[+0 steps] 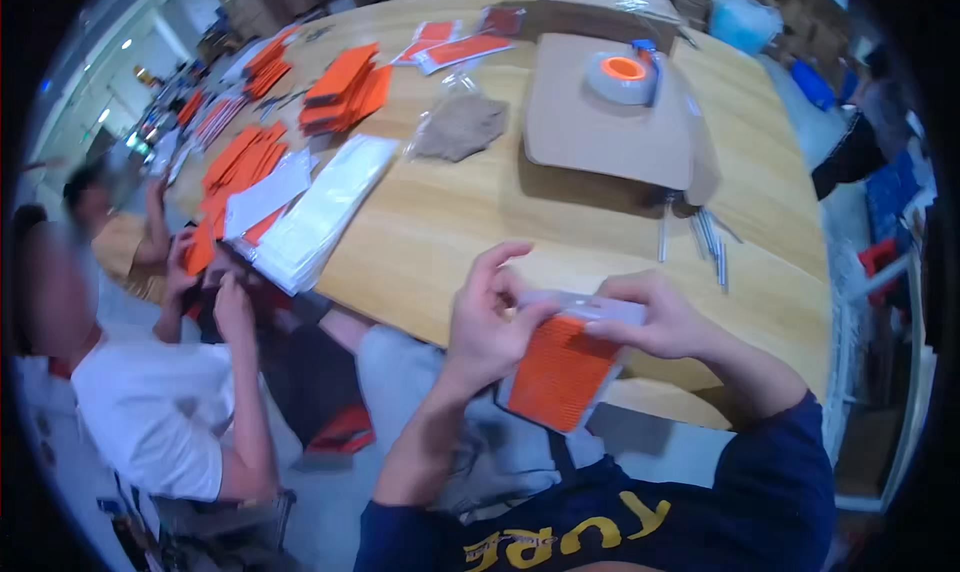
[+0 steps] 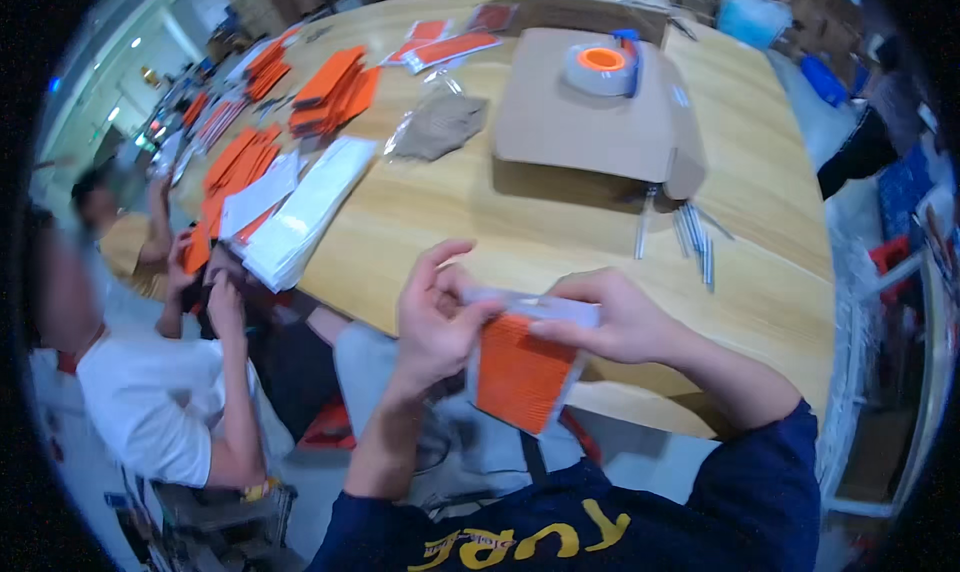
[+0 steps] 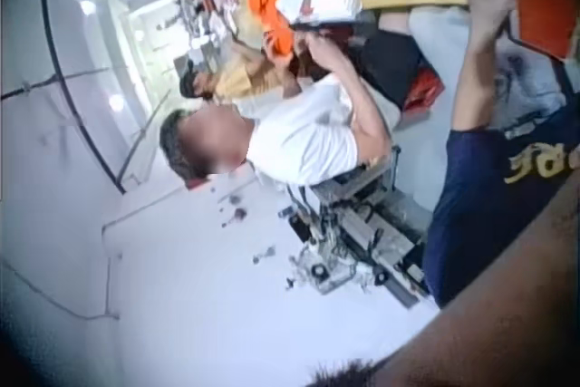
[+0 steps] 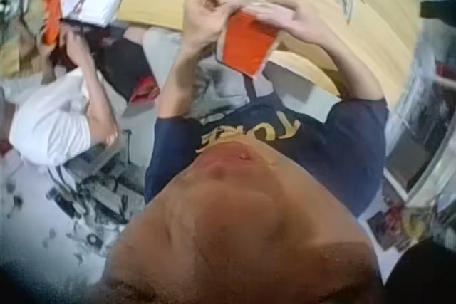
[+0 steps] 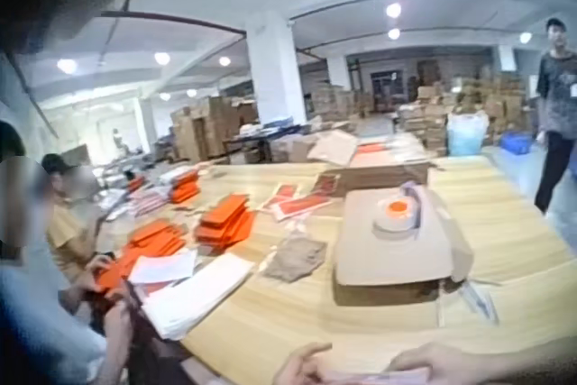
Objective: Placing orange corrugated components into clear plastic bags at a packaging station.
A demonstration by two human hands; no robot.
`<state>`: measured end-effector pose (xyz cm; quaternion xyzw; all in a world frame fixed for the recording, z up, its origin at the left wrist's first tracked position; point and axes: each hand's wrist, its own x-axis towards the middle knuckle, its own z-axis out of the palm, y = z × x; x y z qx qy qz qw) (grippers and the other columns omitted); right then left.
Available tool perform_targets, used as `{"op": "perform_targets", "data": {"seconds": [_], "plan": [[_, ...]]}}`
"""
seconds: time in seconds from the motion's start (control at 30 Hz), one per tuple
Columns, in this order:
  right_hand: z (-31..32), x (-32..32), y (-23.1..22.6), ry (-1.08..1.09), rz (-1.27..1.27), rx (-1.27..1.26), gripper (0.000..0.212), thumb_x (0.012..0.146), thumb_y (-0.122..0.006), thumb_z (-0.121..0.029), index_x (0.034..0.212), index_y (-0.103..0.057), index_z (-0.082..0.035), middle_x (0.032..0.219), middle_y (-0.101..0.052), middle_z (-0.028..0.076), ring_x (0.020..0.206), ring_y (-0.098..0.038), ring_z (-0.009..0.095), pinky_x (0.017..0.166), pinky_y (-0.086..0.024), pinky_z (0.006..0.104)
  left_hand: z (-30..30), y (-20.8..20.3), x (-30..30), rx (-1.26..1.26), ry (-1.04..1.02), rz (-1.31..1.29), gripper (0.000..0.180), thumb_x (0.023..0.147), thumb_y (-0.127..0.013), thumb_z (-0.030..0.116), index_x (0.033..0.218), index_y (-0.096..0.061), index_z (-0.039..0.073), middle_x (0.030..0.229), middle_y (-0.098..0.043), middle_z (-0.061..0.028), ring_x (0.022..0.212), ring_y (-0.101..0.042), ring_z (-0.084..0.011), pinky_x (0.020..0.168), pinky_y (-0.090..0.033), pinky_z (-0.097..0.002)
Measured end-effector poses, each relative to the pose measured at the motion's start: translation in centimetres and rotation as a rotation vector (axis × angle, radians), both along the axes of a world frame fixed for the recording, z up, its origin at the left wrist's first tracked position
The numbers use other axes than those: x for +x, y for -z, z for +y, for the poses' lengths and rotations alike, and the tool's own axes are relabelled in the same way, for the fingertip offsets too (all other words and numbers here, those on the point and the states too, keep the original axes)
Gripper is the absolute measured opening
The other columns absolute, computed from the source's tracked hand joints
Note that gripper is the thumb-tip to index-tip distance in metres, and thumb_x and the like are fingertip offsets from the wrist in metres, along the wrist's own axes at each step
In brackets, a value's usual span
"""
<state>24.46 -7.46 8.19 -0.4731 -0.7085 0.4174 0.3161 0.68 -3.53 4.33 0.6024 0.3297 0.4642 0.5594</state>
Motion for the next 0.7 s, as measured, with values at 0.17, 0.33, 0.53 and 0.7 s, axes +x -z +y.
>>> {"op": "perform_targets", "data": {"seconds": [0.17, 0.33, 0.53, 0.7], "plan": [[0.1, 0.3, -0.7, -0.068, 0.008, 0.035, 0.034, 0.093, -0.076, -0.031, 0.096, -0.073, 0.003, 0.085, -0.072, 0.010, 0.072, -0.061, 0.017, 0.067, -0.050, 0.0291, -0.8, 0.4, 0.7, 0.391, -0.148, 0.120, 0.048, 0.082, -0.075, -0.007, 0.126, -0.056, -0.001, 0.077, -0.061, -0.0019, 0.067, -0.057, -0.0105, 0.065, -0.050, -0.0236], [0.0, 0.3, -0.2, -0.103, -0.011, 0.031, 0.014, 0.092, -0.074, -0.014, 0.096, -0.072, -0.001, 0.088, -0.071, 0.008, 0.076, -0.062, 0.017, 0.070, -0.051, 0.0281, -1.3, -0.9, 0.9, 0.210, -0.021, 0.071, 0.047, 0.083, -0.074, -0.007, 0.126, -0.056, -0.002, 0.081, -0.063, -0.0050, 0.070, -0.058, -0.0122, 0.068, -0.051, -0.0241], [-1.1, -0.7, 1.4, -0.105, -0.026, 0.197, 0.008, 0.094, -0.068, -0.006, 0.088, -0.066, -0.002, 0.082, -0.067, 0.008, 0.072, -0.061, 0.018, 0.067, -0.051, 0.0286, -0.7, -1.9, -0.4, -0.056, 0.216, 0.088, 0.043, 0.083, -0.073, -0.007, 0.123, -0.056, -0.001, 0.086, -0.064, -0.0073, 0.074, -0.059, -0.0130, 0.070, -0.051, -0.0243], [0.2, -0.2, 1.7, -0.166, -0.133, 0.193, 0.014, 0.094, -0.066, -0.007, 0.081, -0.066, -0.002, 0.073, -0.064, 0.008, 0.064, -0.059, 0.021, 0.061, -0.049, 0.0310, -0.7, 0.0, -0.8, 0.061, 0.074, 0.113, 0.039, 0.083, -0.071, -0.007, 0.117, -0.055, 0.001, 0.090, -0.063, -0.0082, 0.076, -0.060, -0.0142, 0.071, -0.052, -0.0254]]}}
